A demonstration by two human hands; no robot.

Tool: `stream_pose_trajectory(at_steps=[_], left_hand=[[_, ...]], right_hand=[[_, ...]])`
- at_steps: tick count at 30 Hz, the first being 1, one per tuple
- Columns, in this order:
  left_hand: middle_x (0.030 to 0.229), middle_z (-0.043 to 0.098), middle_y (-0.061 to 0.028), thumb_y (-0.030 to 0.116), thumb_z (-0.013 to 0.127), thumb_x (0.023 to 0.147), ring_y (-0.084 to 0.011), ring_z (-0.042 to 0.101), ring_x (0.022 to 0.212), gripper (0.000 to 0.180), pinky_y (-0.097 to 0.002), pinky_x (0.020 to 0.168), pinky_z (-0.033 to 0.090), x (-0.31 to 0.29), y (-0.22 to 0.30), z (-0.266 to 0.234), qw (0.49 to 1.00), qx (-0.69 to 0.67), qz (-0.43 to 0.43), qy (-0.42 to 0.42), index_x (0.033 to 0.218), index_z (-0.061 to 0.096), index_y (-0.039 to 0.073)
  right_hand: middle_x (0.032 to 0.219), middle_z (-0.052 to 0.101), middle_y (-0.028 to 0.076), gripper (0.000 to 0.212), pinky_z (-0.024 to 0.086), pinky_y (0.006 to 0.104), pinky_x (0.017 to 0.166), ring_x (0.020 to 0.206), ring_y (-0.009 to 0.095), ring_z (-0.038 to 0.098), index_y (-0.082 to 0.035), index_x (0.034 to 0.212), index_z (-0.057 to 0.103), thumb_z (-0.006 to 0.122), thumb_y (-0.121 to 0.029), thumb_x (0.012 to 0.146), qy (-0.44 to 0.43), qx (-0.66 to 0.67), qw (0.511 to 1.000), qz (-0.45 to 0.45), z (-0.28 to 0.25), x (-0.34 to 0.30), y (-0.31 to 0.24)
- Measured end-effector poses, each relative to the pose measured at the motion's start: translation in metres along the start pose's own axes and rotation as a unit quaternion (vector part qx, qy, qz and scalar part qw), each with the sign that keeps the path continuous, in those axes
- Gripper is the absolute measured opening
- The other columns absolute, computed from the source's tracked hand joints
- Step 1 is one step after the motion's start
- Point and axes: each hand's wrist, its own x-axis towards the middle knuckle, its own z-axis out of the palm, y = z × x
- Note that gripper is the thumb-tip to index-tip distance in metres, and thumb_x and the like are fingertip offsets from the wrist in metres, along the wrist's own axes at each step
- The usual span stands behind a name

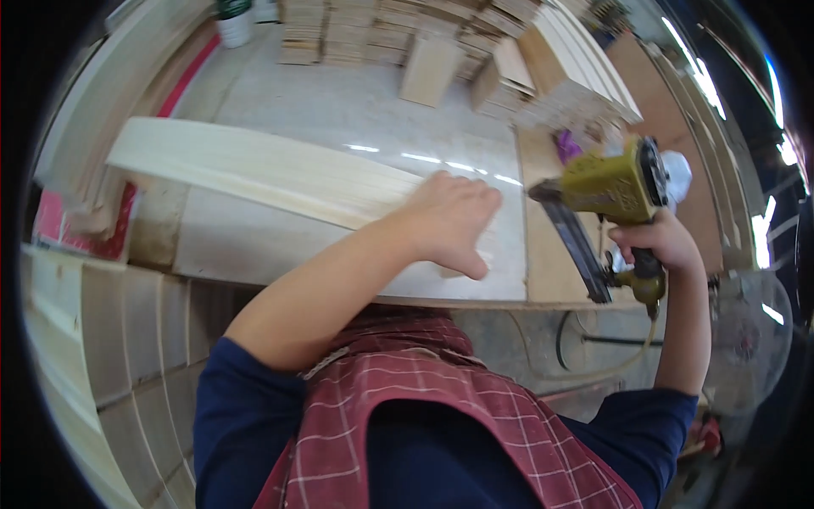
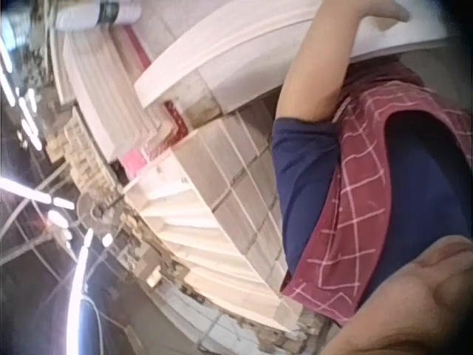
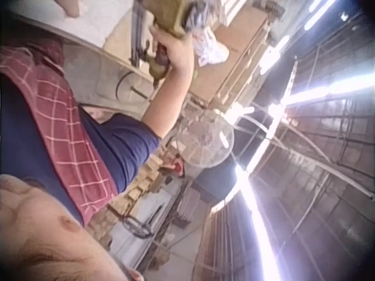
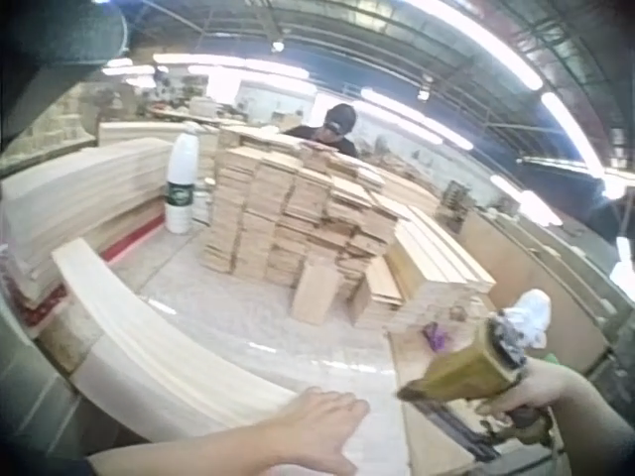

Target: Apply glue and use a pneumatic nail gun to assemble wooden box components at a workbench.

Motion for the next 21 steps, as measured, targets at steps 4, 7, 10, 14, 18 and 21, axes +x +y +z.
stream_pose_trajectory(at_steps=[4, 7, 10, 14, 18, 21], left_hand=[[0.089, 0.055, -0.0116, 0.038, 0.066, 0.051, -0.0259, 0.054, 0.087, 0.056, -0.0350, 0.077, 0.039, 0.000, -0.003, 0.005, 0.999, 0.019, 0.010, 0.037, 0.093, 0.052, 0.003], [0.089, 0.055, -0.0118, 0.038, 0.065, 0.052, -0.0258, 0.054, 0.088, 0.056, -0.0346, 0.077, 0.040, 0.001, -0.001, 0.003, 1.000, 0.023, 0.003, 0.015, 0.093, 0.052, 0.003], [0.090, 0.055, -0.0117, 0.039, 0.065, 0.053, -0.0254, 0.054, 0.088, 0.056, -0.0336, 0.076, 0.040, 0.002, 0.004, -0.001, 0.999, 0.036, 0.000, -0.005, 0.093, 0.052, 0.002], [0.090, 0.056, -0.0115, 0.039, 0.065, 0.052, -0.0253, 0.055, 0.087, 0.057, -0.0329, 0.075, 0.041, 0.001, 0.003, 0.000, 0.999, 0.047, -0.001, 0.001, 0.093, 0.052, 0.002], [0.091, 0.056, -0.0113, 0.039, 0.066, 0.051, -0.0254, 0.055, 0.087, 0.058, -0.0333, 0.075, 0.041, -0.001, 0.001, 0.000, 0.999, 0.036, -0.001, 0.011, 0.094, 0.053, 0.002], [0.091, 0.056, -0.0112, 0.039, 0.066, 0.051, -0.0253, 0.055, 0.088, 0.059, -0.0333, 0.075, 0.041, -0.001, 0.000, -0.001, 0.999, 0.036, -0.003, 0.007, 0.094, 0.053, 0.002]], right_hand=[[0.056, 0.052, 0.002, 0.021, 0.038, 0.0232, 0.041, 0.044, 0.009, 0.049, 0.001, 0.080, 0.055, 0.068, -0.004, 0.064, -0.072, -0.081, 0.994, -0.011, 0.020, -0.016, -0.046], [0.056, 0.052, 0.003, 0.021, 0.038, 0.0233, 0.042, 0.044, 0.010, 0.049, 0.001, 0.080, 0.055, 0.067, -0.003, 0.063, -0.097, -0.117, 0.988, -0.002, 0.030, -0.018, -0.060], [0.055, 0.052, 0.003, 0.020, 0.038, 0.0233, 0.042, 0.044, 0.010, 0.049, 0.001, 0.079, 0.055, 0.066, -0.003, 0.063, -0.089, -0.146, 0.985, 0.011, 0.034, -0.018, -0.063], [0.053, 0.052, 0.003, 0.015, 0.037, 0.0236, 0.041, 0.044, 0.010, 0.049, 0.000, 0.073, 0.055, 0.066, -0.004, 0.064, -0.081, -0.133, 0.988, 0.023, 0.036, -0.011, -0.062], [0.052, 0.051, 0.003, 0.015, 0.038, 0.0236, 0.042, 0.043, 0.010, 0.049, 0.000, 0.073, 0.054, 0.066, -0.005, 0.064, -0.093, -0.141, 0.985, 0.029, 0.038, -0.008, -0.060], [0.052, 0.051, 0.003, 0.015, 0.038, 0.0234, 0.041, 0.043, 0.010, 0.049, -0.001, 0.072, 0.054, 0.066, -0.006, 0.065, -0.110, -0.149, 0.983, 0.006, 0.039, -0.008, -0.061]])
